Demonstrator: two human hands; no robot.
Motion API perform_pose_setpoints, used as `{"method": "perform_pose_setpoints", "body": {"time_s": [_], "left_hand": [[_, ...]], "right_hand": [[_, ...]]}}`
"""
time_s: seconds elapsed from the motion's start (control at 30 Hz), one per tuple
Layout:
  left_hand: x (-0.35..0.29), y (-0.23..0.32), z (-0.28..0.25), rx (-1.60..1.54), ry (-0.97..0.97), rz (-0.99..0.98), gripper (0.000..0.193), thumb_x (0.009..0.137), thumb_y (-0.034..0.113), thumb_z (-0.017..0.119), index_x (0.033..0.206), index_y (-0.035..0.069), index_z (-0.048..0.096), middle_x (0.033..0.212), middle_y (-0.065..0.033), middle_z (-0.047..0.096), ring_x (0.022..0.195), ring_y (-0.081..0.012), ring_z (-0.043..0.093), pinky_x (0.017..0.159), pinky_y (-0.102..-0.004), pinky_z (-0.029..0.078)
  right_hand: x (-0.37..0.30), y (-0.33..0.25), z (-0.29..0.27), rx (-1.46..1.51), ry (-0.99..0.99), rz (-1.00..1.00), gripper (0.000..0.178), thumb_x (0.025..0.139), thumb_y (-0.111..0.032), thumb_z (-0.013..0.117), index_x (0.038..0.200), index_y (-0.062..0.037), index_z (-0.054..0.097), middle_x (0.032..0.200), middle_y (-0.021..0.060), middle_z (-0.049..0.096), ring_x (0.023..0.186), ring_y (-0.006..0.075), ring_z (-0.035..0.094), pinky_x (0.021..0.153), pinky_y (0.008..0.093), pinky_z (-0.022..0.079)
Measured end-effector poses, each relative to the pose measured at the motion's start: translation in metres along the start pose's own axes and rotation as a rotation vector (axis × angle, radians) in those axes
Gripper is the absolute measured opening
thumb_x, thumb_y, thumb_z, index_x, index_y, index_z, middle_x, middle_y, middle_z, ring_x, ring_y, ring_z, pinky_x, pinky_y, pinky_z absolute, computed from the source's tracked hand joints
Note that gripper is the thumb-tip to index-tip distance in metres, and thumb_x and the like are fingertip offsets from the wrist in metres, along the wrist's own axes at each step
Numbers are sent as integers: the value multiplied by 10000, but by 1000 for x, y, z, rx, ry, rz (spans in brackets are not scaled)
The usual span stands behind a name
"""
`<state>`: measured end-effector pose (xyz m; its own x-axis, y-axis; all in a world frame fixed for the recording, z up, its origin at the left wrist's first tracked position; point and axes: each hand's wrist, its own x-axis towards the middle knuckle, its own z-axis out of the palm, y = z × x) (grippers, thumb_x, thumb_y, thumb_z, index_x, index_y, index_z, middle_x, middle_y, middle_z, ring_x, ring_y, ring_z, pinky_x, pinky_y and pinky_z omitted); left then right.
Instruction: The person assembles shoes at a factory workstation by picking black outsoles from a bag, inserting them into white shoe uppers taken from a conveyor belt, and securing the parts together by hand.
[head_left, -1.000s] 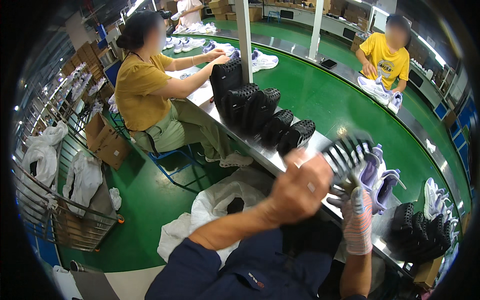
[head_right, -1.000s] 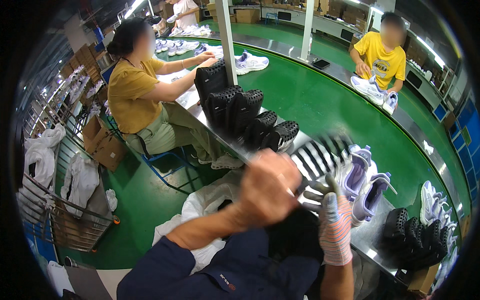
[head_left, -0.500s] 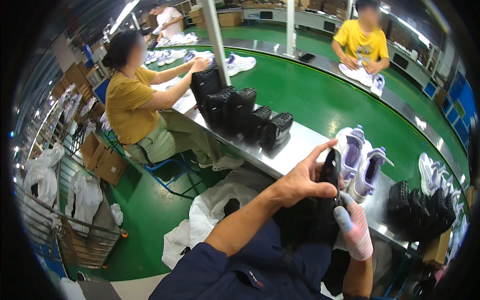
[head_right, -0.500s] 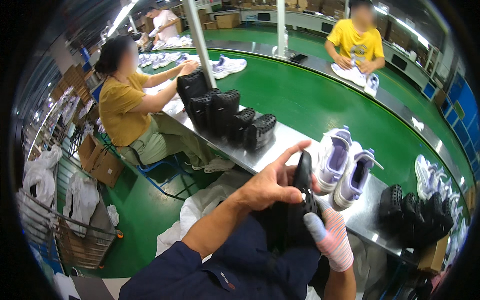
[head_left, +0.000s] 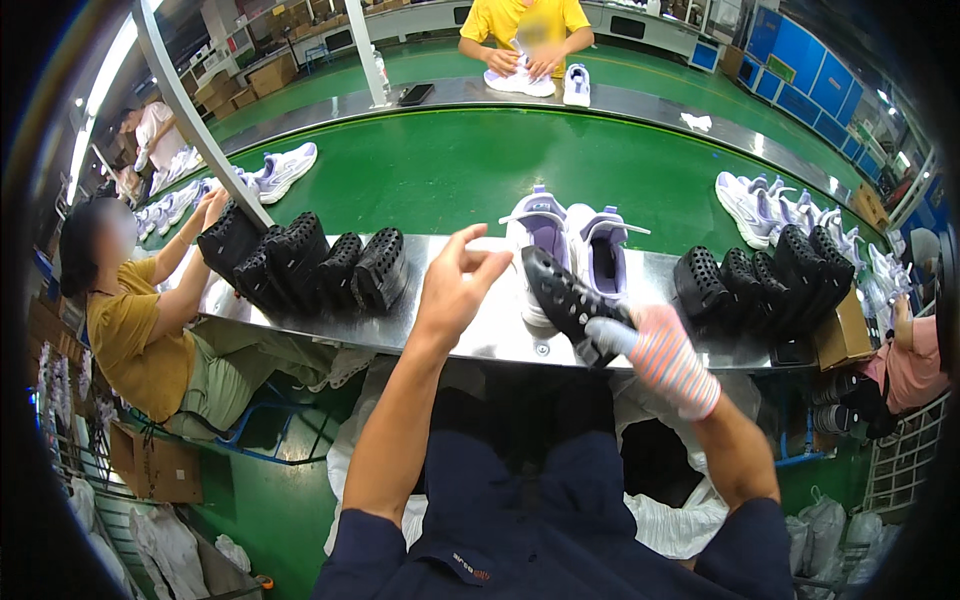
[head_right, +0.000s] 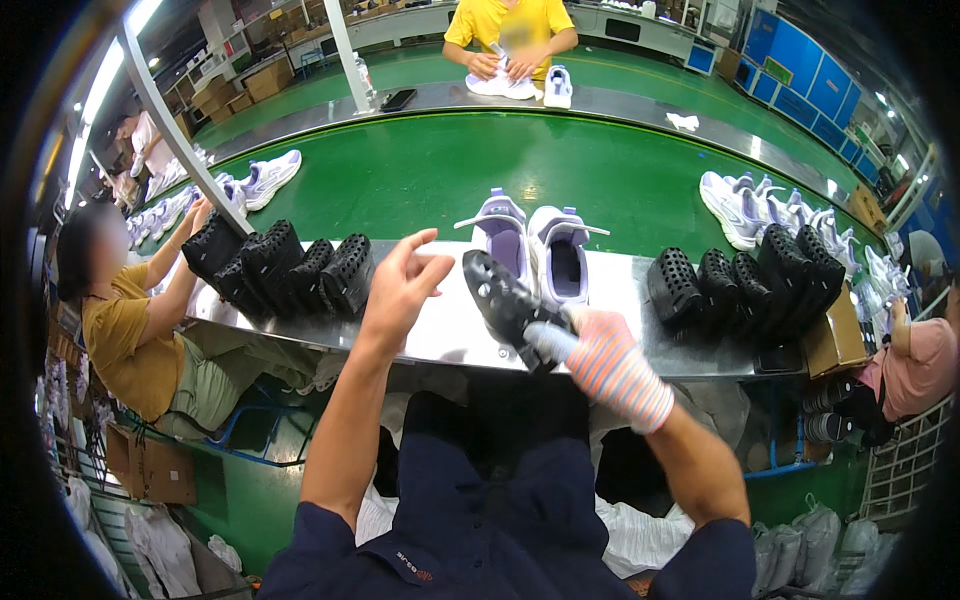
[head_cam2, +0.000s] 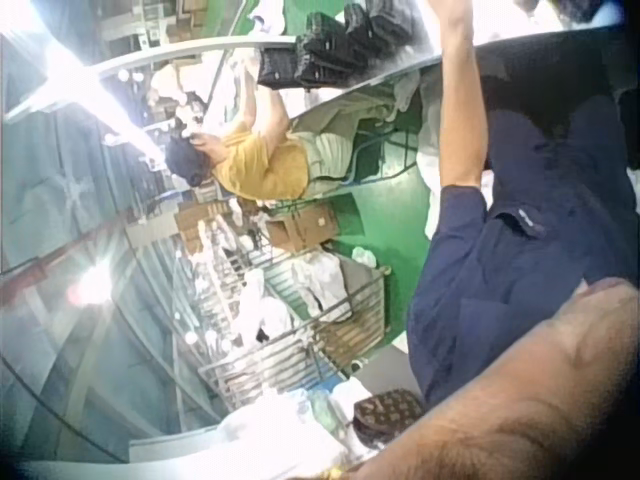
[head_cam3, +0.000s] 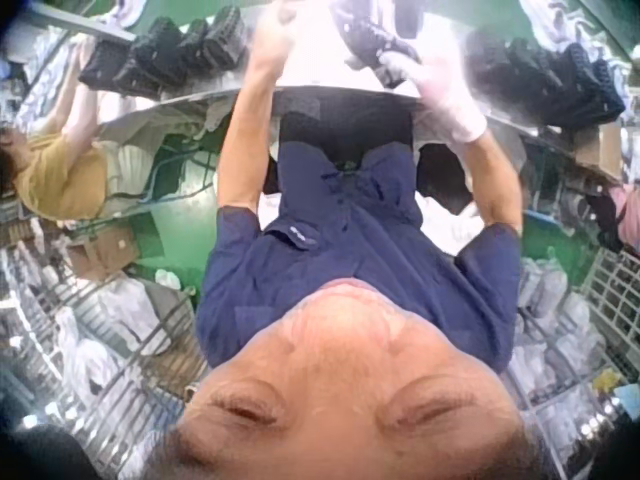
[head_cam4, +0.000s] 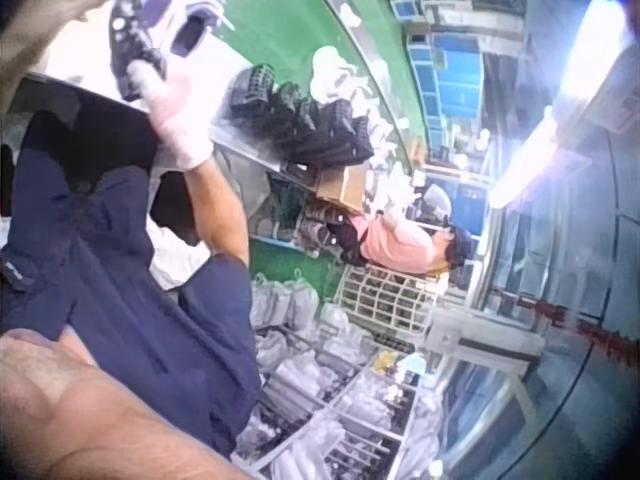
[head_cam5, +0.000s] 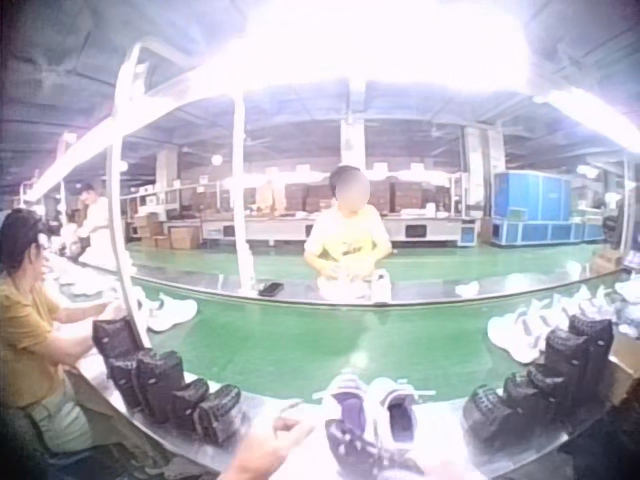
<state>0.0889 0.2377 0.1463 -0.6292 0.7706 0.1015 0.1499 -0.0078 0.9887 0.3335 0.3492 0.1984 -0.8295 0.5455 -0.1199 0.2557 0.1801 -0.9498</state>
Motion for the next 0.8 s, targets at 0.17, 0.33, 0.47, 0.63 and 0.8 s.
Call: {"method": "perform_pose_setpoints", "body": {"time_s": [0.17, 0.33, 0.47, 0.63, 0.8], "left_hand": [[99, -36, 23, 784, 59, 59, 631, 791, 355, 834, 1268, -28, 677, 1191, -214, 720, 1018, -316, 702, 885, -386, 547], [117, -31, 42, 595, -62, 256, 300, 766, 261, 797, 929, 9, 787, 802, -197, 738, 745, -271, 717, 721, -384, 547], [90, -20, 22, 462, -110, 174, 257, 734, 195, 746, 887, -10, 772, 792, -204, 728, 685, -280, 684, 678, -389, 533], [93, -50, 21, 297, -185, 106, 195, 787, 58, 722, 963, -12, 770, 832, -67, 729, 771, -159, 633, 716, -329, 511], [78, -45, 1, 138, -259, -12, 176, 825, 20, 709, 989, -13, 765, 893, -23, 717, 838, -123, 620, 779, -270, 493]], "right_hand": [[75, -16, -25, -621, -57, 79, 340, 863, -289, 739, 902, 49, 716, 714, 46, 640, 669, 161, 544, 671, 354, 477], [113, 15, -74, -1035, -236, -471, 215, 880, -272, 702, 819, -72, 751, 678, 145, 632, 669, 336, 675, 634, 412, 555], [111, -43, 18, -1185, -97, 45, 237, 865, -254, 645, 831, -48, 757, 907, 205, 748, 811, 358, 738, 749, 457, 593], [144, 55, 50, -1189, 53, -100, 248, 938, -166, 548, 1048, -61, 744, 952, 175, 742, 872, 303, 720, 749, 382, 564], [118, -2, 68, -1306, -108, -128, 200, 934, -118, 556, 1021, -80, 732, 904, 116, 722, 770, 249, 668, 722, 339, 529]]}}
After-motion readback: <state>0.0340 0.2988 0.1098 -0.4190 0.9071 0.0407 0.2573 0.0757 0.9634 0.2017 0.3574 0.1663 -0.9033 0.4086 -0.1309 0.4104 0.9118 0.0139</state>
